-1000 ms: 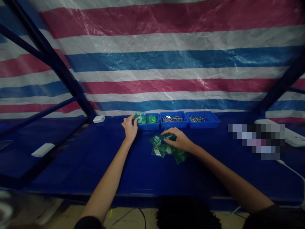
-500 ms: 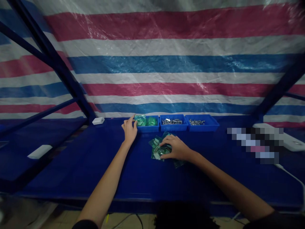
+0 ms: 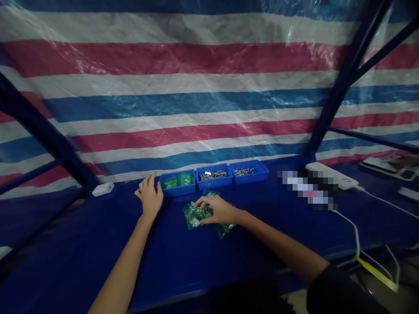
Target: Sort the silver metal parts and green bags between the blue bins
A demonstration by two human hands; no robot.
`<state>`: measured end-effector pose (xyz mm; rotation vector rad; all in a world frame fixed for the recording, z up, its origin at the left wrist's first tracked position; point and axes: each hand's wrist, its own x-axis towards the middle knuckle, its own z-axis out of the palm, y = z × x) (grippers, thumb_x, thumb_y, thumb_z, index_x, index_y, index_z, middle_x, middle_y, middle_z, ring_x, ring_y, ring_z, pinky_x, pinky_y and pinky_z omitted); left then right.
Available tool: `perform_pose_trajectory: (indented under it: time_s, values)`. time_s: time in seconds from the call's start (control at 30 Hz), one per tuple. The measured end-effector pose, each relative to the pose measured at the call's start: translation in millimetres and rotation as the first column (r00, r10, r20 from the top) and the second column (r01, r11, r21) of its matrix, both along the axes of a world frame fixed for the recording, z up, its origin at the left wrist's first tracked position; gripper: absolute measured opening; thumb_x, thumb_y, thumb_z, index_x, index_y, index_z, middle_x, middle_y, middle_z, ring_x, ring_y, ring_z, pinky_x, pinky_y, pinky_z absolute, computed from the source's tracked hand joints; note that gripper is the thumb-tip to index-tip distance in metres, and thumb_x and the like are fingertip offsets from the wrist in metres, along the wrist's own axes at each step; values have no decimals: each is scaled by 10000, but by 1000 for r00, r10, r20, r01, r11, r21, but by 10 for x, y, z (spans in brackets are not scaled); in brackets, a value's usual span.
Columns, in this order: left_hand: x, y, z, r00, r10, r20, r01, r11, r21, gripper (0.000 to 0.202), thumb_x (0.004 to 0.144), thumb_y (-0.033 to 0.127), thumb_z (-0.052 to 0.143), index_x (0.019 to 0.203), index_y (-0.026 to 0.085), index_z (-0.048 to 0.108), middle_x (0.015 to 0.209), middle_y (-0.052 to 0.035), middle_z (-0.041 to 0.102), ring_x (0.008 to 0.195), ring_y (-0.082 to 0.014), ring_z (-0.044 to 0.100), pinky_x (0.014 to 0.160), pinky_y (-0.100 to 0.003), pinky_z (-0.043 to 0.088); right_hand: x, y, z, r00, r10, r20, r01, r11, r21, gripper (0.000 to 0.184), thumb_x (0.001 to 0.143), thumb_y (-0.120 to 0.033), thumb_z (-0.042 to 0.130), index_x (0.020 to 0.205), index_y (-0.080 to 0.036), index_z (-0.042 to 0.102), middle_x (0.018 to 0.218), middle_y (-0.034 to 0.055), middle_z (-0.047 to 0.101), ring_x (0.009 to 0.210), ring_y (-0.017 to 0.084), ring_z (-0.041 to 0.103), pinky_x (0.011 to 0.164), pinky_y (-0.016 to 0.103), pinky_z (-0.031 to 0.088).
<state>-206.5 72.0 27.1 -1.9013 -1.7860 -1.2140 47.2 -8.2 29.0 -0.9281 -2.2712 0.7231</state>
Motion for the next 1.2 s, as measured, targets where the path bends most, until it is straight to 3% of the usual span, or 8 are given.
perform_pose_trajectory:
  time_s: [0.2,0.4,0.53,0.67,0.87,1.0,1.1,1.2]
  values:
    - [138,-68,-9,967,-205,-151,181,971,-157,316,854,365,382,1013,241,626,1082,-92,649,1081,-274,515,949,-492,241,6,10,-7,1000,-1,7,1,998,62,399,711,-317,676,1082,-239,552,849,-4,615,840,151,583,813,296,371]
    - [271,-156,30,974,-164,-155,148,983,-106,289,852,373,392,947,241,630,1083,-77,646,1086,-282,494,950,-491,237,-6,-27,45,999,18,-49,-15,998,61,332,739,-235,619,1064,-237,557,807,-16,617,769,129,593,759,262,426]
    - [488,-340,130,961,-273,-42,273,962,6,278,868,364,373,940,252,617,1033,-44,645,1013,-235,534,955,-437,268,19,-15,115,982,-75,-175,83,996,41,260,770,-210,552,1028,-233,571,823,-7,622,769,127,587,745,266,454]
    - [745,-503,135,862,-497,102,500,866,-8,303,864,389,356,937,245,612,951,-34,654,948,-214,565,910,-390,354,25,27,164,891,-217,-399,218,975,-43,197,787,-236,528,978,-224,575,873,13,606,769,133,579,707,279,480]
    - [1010,-635,-6,821,-480,309,496,868,30,230,764,381,568,934,229,598,871,-32,657,819,-195,588,762,-320,457,10,72,145,766,-324,-556,223,944,-243,242,797,-323,546,1015,-218,546,898,30,594,693,125,589,624,287,495]
    - [1037,-688,21,797,-471,379,487,872,58,165,766,362,588,856,226,613,818,-25,662,790,-186,601,754,-325,464,24,54,146,781,-272,-562,236,962,-138,190,776,-282,576,953,-212,583,943,48,612,844,158,601,657,283,493]
    - [1003,-713,94,810,-525,261,526,847,74,119,774,338,585,773,230,636,872,-29,680,880,-202,603,851,-383,425,49,33,161,817,-243,-524,288,957,5,46,771,-224,577,786,-212,619,944,43,631,930,176,587,771,329,483]
    - [969,-716,136,819,-556,142,553,831,62,110,787,324,576,762,250,654,930,-22,686,955,-215,590,908,-430,373,66,36,143,815,-254,-521,323,946,44,88,775,-208,571,700,-211,616,977,37,644,996,187,575,865,369,450]
